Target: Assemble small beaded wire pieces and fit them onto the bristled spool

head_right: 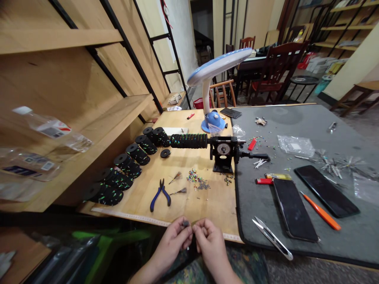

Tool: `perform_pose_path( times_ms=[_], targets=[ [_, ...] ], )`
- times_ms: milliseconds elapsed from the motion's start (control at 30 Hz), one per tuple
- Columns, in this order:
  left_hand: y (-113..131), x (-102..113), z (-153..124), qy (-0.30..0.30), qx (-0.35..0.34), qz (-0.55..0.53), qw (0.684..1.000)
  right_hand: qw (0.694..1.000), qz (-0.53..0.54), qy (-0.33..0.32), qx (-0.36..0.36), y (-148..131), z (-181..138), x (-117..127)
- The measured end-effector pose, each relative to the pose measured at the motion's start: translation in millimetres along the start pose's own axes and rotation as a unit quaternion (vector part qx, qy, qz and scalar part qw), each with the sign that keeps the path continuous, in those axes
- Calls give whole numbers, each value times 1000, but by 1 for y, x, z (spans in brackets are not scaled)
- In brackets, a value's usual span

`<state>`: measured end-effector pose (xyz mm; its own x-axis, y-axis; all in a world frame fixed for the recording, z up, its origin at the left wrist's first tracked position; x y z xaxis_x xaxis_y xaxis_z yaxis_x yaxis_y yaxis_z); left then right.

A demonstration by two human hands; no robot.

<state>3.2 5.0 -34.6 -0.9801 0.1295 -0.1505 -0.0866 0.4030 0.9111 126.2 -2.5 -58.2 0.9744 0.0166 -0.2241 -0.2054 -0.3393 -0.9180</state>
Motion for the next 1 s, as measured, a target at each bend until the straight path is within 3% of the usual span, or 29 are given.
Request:
perform_pose_path(
  times_ms=[367,1000],
  targets=[
    [-6,3,4,22,3,-9,1000,999,11,-35,-18,6,-2,-1],
    [-1,6,-3,23,-60,100,993,997,39,-51,-47,0,-1,-4]
  ],
)
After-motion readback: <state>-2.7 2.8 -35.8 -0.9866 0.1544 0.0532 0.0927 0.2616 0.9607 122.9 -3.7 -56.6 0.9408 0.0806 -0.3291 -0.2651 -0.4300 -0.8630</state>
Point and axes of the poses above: each hand's wrist, its own z-axis towards the middle knuckle, its own x-axis out of the back of the hand, y = z × x, the point moved 1 cm from there along z, towards the middle knuckle, and after that the axes turned 3 degrees about z, right-handed, at the moved point
